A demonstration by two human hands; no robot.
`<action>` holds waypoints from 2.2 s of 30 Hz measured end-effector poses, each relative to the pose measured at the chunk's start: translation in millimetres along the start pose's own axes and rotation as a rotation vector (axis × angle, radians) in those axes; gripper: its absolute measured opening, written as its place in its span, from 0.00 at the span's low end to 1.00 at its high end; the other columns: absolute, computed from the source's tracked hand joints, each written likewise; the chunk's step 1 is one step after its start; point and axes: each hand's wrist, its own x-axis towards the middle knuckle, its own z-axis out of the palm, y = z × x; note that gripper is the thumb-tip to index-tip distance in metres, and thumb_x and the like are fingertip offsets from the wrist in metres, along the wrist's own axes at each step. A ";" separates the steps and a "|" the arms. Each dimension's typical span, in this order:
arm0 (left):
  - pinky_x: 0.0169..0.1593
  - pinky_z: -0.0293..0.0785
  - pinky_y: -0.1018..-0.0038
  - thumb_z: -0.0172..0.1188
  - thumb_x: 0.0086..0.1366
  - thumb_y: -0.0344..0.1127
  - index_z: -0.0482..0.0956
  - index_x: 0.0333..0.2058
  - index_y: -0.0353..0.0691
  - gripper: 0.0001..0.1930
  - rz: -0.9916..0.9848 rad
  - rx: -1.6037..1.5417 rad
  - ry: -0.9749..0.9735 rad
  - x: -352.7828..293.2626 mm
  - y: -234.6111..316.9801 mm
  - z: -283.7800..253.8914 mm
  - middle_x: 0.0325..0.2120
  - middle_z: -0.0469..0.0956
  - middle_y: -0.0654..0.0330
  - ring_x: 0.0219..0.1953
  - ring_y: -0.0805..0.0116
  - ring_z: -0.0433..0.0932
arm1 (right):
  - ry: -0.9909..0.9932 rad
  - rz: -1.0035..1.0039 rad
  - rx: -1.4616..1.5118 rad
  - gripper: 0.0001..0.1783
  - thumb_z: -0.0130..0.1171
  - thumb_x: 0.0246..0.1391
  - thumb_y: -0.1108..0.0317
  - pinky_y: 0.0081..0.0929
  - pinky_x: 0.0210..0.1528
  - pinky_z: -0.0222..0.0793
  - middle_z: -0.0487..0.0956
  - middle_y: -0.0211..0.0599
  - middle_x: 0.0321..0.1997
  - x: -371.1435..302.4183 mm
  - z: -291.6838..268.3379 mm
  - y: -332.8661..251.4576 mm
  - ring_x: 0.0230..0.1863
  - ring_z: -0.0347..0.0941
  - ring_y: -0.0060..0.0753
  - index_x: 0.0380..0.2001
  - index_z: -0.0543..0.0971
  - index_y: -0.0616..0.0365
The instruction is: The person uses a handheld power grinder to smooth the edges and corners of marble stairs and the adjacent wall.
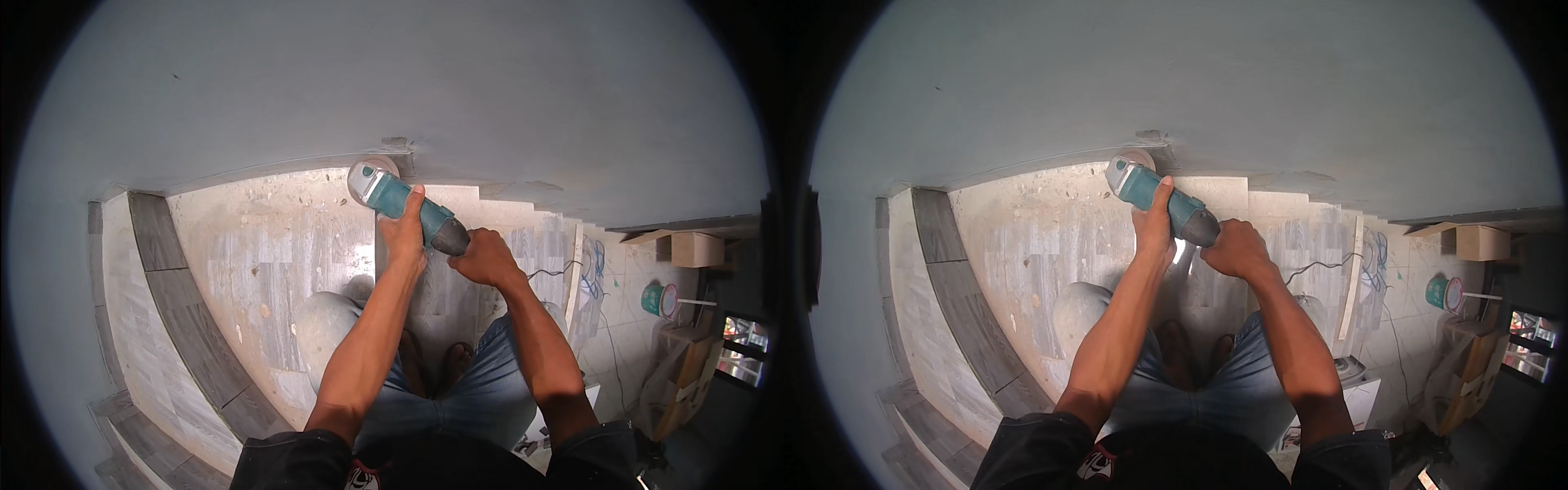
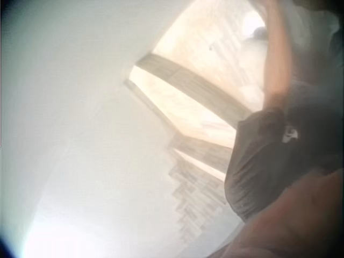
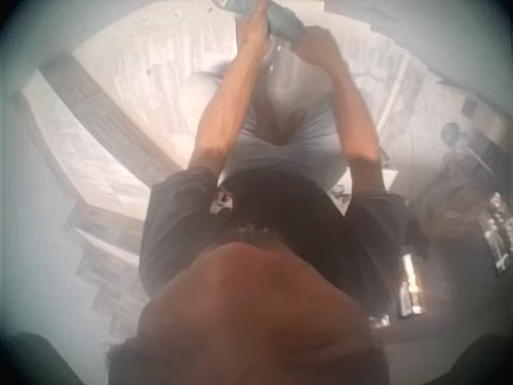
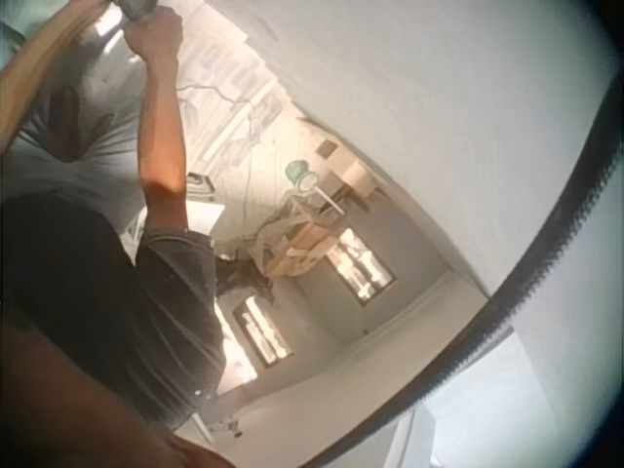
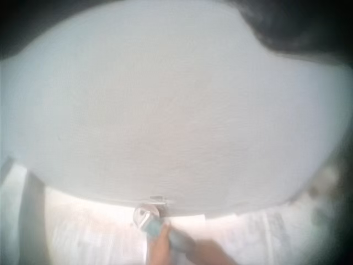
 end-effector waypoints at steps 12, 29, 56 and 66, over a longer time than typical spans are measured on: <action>0.50 0.73 0.66 0.70 0.59 0.42 0.64 0.53 0.28 0.33 0.007 0.003 0.013 -3.5 2.3 2.1 0.43 0.71 0.53 0.44 0.64 0.74 | 0.028 -0.012 0.038 0.22 0.63 0.37 0.61 0.42 0.50 0.75 0.82 0.60 0.37 0.6 4.2 2.4 0.43 0.80 0.57 0.34 0.83 0.68; 0.46 0.75 0.69 0.73 0.56 0.42 0.67 0.51 0.29 0.32 0.022 -0.006 0.063 -5.5 4.1 3.5 0.42 0.74 0.51 0.42 0.65 0.76 | 0.009 -0.004 0.059 0.23 0.64 0.38 0.60 0.42 0.50 0.75 0.82 0.60 0.37 -1.7 3.4 -1.1 0.44 0.80 0.57 0.35 0.82 0.69; 0.52 0.73 0.65 0.72 0.57 0.45 0.60 0.56 0.25 0.39 -0.015 0.024 0.020 -2.9 6.8 2.2 0.46 0.70 0.50 0.47 0.61 0.73 | -0.005 -0.006 0.080 0.26 0.68 0.37 0.60 0.38 0.47 0.74 0.82 0.60 0.35 2.4 4.6 1.6 0.40 0.81 0.54 0.35 0.80 0.73; 0.53 0.73 0.64 0.72 0.57 0.44 0.61 0.55 0.26 0.38 -0.028 0.012 0.007 -5.7 10.1 5.5 0.46 0.70 0.50 0.48 0.61 0.73 | 0.001 0.002 0.079 0.24 0.67 0.37 0.60 0.39 0.46 0.74 0.82 0.59 0.34 3.0 4.9 3.5 0.39 0.81 0.54 0.34 0.81 0.72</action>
